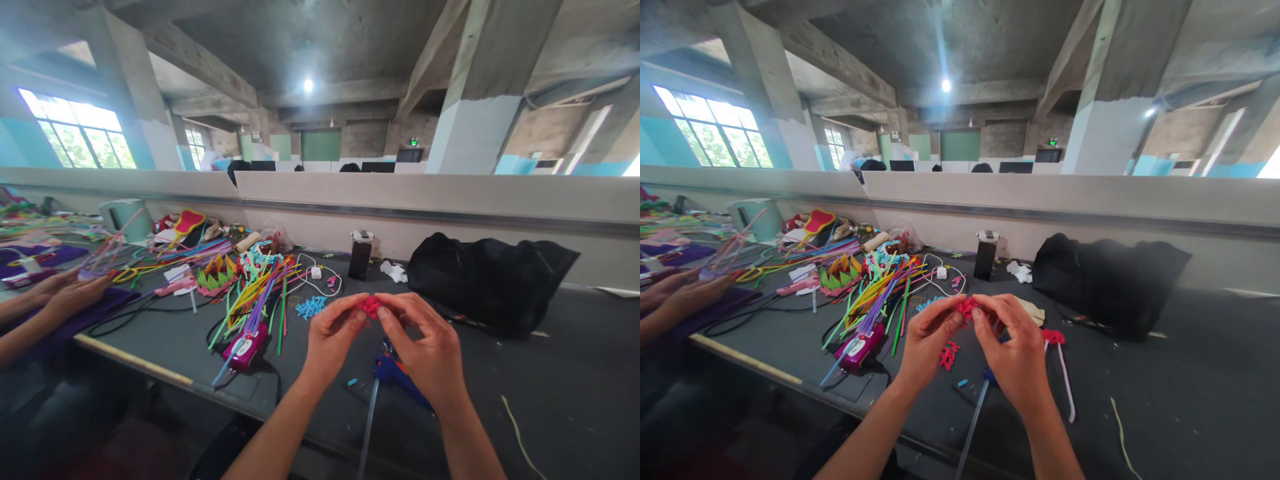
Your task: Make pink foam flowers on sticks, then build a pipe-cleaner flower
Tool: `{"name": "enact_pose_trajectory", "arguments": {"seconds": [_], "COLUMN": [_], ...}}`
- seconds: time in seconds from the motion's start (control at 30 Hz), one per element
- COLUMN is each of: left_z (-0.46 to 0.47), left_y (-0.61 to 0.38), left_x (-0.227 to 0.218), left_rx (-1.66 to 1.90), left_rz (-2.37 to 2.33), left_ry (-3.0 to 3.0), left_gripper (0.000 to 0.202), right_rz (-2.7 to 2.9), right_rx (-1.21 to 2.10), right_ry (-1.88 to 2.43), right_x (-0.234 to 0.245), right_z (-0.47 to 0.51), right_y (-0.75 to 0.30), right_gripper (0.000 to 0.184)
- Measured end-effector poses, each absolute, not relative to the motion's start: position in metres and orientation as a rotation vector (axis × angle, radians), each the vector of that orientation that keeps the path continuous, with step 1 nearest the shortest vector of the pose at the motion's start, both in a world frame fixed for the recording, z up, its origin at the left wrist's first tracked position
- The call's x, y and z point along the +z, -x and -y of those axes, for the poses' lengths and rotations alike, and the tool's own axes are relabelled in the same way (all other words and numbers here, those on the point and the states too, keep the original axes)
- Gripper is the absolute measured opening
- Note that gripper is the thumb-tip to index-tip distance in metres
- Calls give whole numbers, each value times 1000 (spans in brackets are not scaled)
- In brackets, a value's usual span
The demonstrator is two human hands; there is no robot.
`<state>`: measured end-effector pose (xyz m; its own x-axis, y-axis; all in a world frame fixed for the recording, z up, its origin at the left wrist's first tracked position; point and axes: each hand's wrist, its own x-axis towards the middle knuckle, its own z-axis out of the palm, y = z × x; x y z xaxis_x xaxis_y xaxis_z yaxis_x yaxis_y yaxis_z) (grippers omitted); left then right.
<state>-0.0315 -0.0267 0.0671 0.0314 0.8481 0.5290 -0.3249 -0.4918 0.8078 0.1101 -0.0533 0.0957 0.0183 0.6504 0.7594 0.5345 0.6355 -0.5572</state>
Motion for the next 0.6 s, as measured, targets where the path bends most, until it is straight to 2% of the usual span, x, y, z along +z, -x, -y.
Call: {"name": "enact_pose_trajectory", "arguments": {"seconds": [0.2,0.6], "left_z": [23,23], "left_y": [38,42], "left_x": [67,70], "left_rx": [1571,1524], "left_rz": [-643,-736], "left_ry": [-1430,-1502], "left_gripper": [25,28], "right_rz": [1610,1698], "right_rx": [270,-51], "right_ry": [1052,1124], "right_x": [99,97], "right_z": [55,52], "right_y": [-118,-121], "right_gripper": [15,9]}}
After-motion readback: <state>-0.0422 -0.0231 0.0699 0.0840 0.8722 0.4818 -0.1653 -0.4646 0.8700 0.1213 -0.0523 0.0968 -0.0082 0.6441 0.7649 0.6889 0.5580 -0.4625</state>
